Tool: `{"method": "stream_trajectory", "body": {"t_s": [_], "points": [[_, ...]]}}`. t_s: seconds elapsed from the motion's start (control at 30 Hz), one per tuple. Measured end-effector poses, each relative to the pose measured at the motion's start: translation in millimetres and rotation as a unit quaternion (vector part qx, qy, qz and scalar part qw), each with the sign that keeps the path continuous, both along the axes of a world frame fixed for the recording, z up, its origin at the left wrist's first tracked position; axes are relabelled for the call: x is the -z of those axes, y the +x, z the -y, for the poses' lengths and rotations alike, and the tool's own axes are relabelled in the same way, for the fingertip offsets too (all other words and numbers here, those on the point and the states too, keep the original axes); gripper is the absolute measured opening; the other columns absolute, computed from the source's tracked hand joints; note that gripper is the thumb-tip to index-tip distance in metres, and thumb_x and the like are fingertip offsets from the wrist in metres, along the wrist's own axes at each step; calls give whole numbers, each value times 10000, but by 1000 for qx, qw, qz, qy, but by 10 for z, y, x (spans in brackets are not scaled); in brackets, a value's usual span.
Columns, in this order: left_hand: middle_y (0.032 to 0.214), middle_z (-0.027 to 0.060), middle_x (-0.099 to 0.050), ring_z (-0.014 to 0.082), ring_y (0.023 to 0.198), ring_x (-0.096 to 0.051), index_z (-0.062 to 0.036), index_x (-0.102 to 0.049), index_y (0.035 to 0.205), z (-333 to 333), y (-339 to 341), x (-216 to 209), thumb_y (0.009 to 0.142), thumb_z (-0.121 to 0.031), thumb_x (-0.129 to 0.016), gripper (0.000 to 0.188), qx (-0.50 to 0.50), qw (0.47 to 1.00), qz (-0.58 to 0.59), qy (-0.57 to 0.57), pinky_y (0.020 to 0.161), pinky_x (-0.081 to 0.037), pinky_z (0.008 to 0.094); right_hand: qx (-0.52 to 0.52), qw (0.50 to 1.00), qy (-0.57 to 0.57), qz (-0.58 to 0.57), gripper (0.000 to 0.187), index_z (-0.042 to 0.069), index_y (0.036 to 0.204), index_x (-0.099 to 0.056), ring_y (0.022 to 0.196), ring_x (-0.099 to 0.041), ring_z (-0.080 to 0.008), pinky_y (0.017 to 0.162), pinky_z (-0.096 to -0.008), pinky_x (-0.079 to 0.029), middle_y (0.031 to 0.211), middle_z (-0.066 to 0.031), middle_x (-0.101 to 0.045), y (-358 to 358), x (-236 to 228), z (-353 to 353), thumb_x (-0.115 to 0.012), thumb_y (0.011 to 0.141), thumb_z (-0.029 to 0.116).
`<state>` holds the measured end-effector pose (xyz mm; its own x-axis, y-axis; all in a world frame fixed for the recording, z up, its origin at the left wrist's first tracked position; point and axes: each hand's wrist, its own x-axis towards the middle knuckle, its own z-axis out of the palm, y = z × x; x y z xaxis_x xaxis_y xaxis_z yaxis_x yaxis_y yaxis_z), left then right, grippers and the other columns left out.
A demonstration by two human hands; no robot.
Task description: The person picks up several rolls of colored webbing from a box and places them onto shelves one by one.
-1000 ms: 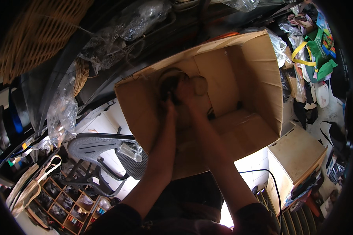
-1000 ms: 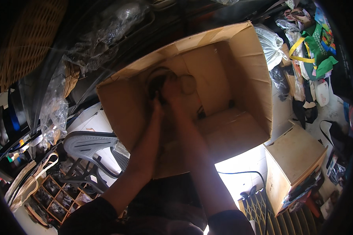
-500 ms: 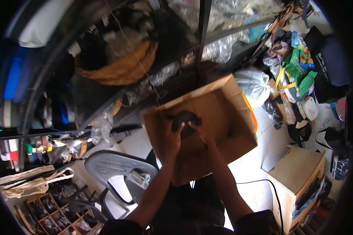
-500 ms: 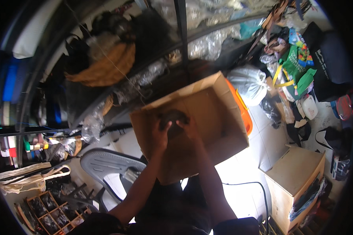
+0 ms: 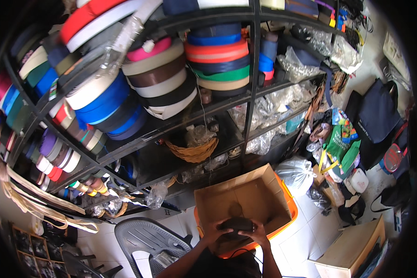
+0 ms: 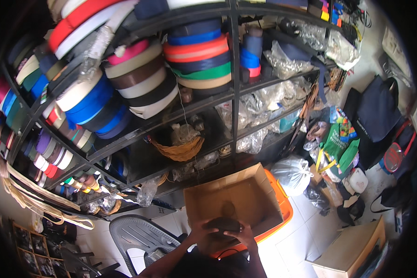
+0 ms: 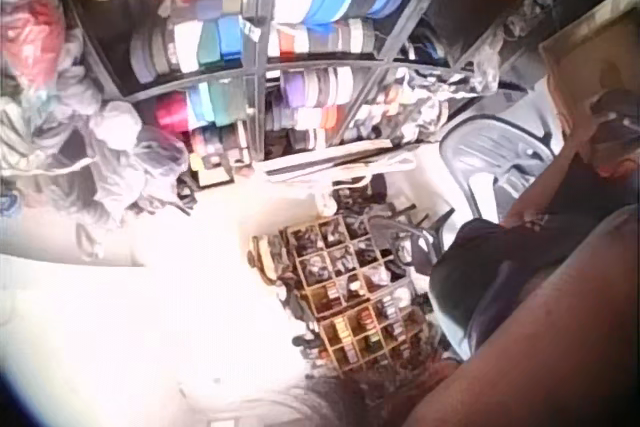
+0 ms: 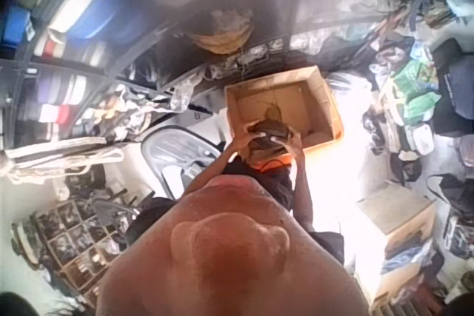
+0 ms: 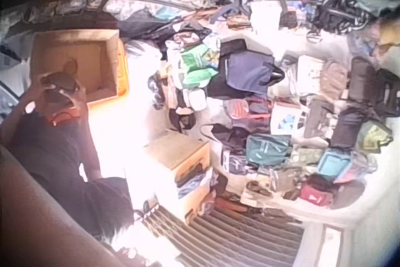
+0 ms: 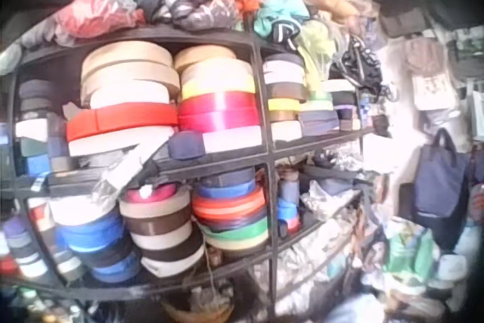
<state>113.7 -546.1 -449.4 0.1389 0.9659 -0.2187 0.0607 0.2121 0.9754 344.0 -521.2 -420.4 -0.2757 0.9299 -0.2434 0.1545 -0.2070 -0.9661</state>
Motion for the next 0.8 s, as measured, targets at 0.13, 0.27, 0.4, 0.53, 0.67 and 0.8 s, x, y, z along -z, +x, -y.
{"method": "stream_trajectory", "body": {"t_s": [0.13, 0.27, 0.4, 0.53, 0.67, 0.8], "points": [[1183, 103, -651, 171, 1105, -593, 3, -574, 1286, 35, 16, -352, 795, -227, -787, 581, 55, 998, 20, 11, 983, -446, 318, -51, 997, 37, 40, 513, 0, 1016, -677, 865, -629, -118, 787, -291, -511, 905, -39, -686, -78, -423, -16, -912, 631, 244], [1236, 94, -613, 172, 1164, -551, -10, -555, 1301, 52, -54, -364, 826, -211, -760, 555, 71, 993, 90, -25, 1014, -418, 323, -51, 992, 90, 72, 463, -5, 978, -694, 813, -635, -114, 742, -280, -511, 855, -60, -693, -183, -492, 28, -905, 636, 224], [1285, 95, -579, 189, 1188, -540, -29, -547, 1314, -7, -75, -677, 868, -215, -724, 515, 102, 991, 80, -16, 1035, -405, 330, -22, 993, 89, 73, 427, 1, 984, -702, 839, -650, -121, 770, -278, -522, 892, -70, -709, -201, -781, 98, -891, 653, 194], [1303, 107, -572, 191, 1206, -532, -4, -536, 1320, -39, -74, -894, 879, -223, -716, 524, 62, 991, 114, -8, 1051, -394, 319, 31, 994, 101, 32, 399, -10, 987, -700, 844, -667, -124, 776, -276, -540, 917, -79, -716, -205, -838, 112, -876, 670, 157], [1263, 97, -597, 180, 1175, -546, 11, -553, 1302, -73, 0, -979, 900, -228, -688, 487, -39, 994, 102, -13, 1030, -407, 301, 91, 988, 121, -43, 368, -32, 994, -688, 822, -677, -137, 757, -275, -551, 913, -90, -716, -234, -1066, 9, -852, 694, 102], [1220, 90, -623, 173, 1129, -569, 23, -572, 1283, -123, 25, -787, 918, -253, -663, 466, -94, 980, 171, -23, 1002, -421, 290, 102, 989, 103, -39, 353, -33, 1026, -670, 822, -661, -132, 757, -264, -539, 915, -75, -703, -249, -1184, -39, -826, 721, 54]]}}
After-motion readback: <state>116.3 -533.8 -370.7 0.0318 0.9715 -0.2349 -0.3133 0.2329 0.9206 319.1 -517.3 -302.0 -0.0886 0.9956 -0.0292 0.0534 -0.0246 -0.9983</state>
